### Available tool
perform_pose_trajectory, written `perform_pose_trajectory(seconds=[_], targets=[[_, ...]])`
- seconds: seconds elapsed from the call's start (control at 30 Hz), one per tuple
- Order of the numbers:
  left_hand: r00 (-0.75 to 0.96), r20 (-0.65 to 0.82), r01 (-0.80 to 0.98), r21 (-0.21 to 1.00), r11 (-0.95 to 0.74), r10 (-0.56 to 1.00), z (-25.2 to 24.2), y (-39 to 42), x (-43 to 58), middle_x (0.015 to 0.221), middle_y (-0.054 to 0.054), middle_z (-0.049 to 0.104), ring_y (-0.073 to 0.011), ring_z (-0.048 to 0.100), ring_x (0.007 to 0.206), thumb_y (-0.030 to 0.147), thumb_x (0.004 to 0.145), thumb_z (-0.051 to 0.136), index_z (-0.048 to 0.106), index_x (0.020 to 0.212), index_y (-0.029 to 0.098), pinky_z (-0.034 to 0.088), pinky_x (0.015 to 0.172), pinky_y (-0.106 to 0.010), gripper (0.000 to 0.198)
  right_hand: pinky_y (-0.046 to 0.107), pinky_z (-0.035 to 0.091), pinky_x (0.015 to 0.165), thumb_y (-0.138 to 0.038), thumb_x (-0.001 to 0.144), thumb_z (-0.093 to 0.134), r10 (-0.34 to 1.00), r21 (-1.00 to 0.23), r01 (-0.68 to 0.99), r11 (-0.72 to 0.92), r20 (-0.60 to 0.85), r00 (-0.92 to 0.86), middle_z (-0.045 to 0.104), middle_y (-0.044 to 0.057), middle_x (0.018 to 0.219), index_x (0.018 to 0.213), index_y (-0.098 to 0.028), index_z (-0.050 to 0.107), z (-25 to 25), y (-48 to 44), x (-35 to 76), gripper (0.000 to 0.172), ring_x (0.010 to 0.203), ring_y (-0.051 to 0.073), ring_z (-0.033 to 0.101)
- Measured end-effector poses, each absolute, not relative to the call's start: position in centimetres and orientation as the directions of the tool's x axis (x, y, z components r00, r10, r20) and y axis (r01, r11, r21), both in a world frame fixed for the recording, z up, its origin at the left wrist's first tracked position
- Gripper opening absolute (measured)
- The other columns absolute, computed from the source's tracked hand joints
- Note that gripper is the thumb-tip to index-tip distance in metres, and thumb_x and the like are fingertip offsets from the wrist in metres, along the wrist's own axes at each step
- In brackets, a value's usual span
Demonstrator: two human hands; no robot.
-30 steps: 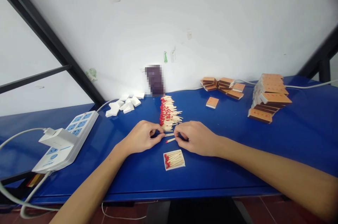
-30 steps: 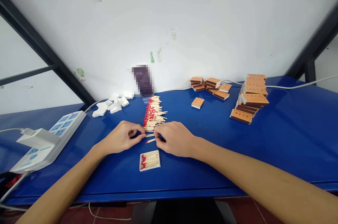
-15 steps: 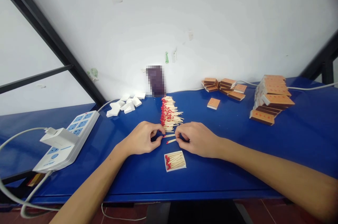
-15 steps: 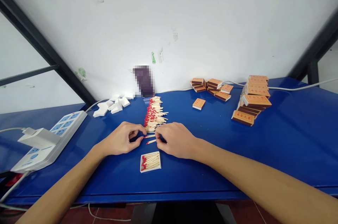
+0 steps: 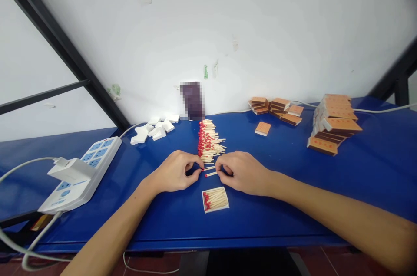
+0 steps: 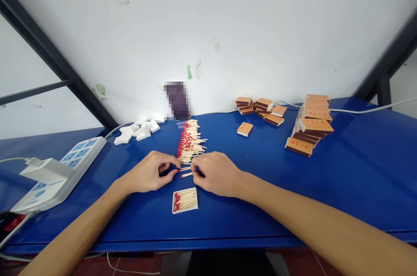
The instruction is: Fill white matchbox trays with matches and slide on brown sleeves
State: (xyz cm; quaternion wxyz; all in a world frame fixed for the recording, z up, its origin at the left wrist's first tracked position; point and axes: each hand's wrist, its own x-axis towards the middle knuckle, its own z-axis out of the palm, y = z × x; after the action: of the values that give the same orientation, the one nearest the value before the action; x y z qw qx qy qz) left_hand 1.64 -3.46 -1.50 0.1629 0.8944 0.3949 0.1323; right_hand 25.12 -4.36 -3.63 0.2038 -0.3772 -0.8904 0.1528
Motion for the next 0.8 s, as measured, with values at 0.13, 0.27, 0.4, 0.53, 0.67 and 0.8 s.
perform_pose_trajectory(seconds=[0.13,0.27,0.4,0.53,0.67,0.8], targets=[[0.658,0.115,0.656,0.399,-0.641,0.744,-1.53,-3.5,1.62,0.054,0.006,0.038,-0.0086,0.033,0.048,0.021,0.082,0.059,0.071,0.087,0.018,0.028,0.051,-0.022,0.013,0.025,0.03,0.062,-0.017,0.083,0.058,0.735,-0.424,0.612,0.668,0.241,-0.634,0.055,-0.004,0.064,0.08,-0.019,0.063,-3.61,-4.34,25.1,0.006,0.058,0.011,0.046],[0.666,0.101,0.656,0.392,-0.645,0.739,-1.72,-3.4,1.53,0.055,0.006,0.039,-0.0088,0.033,0.049,0.024,0.086,0.058,0.07,0.088,0.019,0.028,0.052,-0.023,0.014,0.024,0.029,0.061,-0.017,0.083,0.058,0.732,-0.434,0.603,0.669,0.243,-0.637,0.056,-0.004,0.064,0.079,-0.019,0.063,-3.66,-4.3,25.05,0.007,0.058,0.011,0.045],[0.67,0.103,0.652,0.391,-0.649,0.735,-1.78,-3.37,1.59,0.056,0.006,0.041,-0.0087,0.033,0.05,0.023,0.087,0.057,0.07,0.088,0.02,0.028,0.053,-0.023,0.013,0.024,0.027,0.06,-0.017,0.083,0.058,0.732,-0.437,0.601,0.669,0.247,-0.635,0.055,-0.004,0.064,0.078,-0.019,0.062,-3.69,-4.3,24.94,0.007,0.057,0.01,0.044],[0.677,0.108,0.64,0.402,-0.655,0.728,-1.72,-3.47,1.68,0.056,0.006,0.039,-0.0086,0.032,0.05,0.022,0.086,0.057,0.07,0.087,0.019,0.028,0.053,-0.023,0.013,0.024,0.027,0.06,-0.016,0.082,0.058,0.739,-0.437,0.608,0.662,0.247,-0.627,0.056,-0.004,0.064,0.078,-0.019,0.062,-3.65,-4.39,24.91,0.007,0.057,0.01,0.044],[0.685,0.108,0.629,0.411,-0.66,0.72,-1.74,-3.6,1.68,0.056,0.006,0.04,-0.0085,0.031,0.05,0.02,0.084,0.058,0.07,0.086,0.019,0.028,0.052,-0.022,0.013,0.024,0.027,0.06,-0.017,0.082,0.058,0.736,-0.428,0.607,0.669,0.269,-0.621,0.056,-0.004,0.064,0.08,-0.019,0.061,-3.54,-4.51,24.9,0.005,0.057,0.01,0.043],[0.689,0.105,0.622,0.422,-0.659,0.717,-1.83,-3.61,1.57,0.056,0.007,0.041,-0.0079,0.033,0.049,0.015,0.083,0.056,0.07,0.088,0.019,0.029,0.052,-0.022,0.016,0.024,0.028,0.06,-0.018,0.084,0.057,0.73,-0.417,0.606,0.677,0.278,-0.624,0.056,-0.004,0.063,0.088,-0.019,0.064,-3.44,-4.61,24.88,0.009,0.055,0.01,0.044]])
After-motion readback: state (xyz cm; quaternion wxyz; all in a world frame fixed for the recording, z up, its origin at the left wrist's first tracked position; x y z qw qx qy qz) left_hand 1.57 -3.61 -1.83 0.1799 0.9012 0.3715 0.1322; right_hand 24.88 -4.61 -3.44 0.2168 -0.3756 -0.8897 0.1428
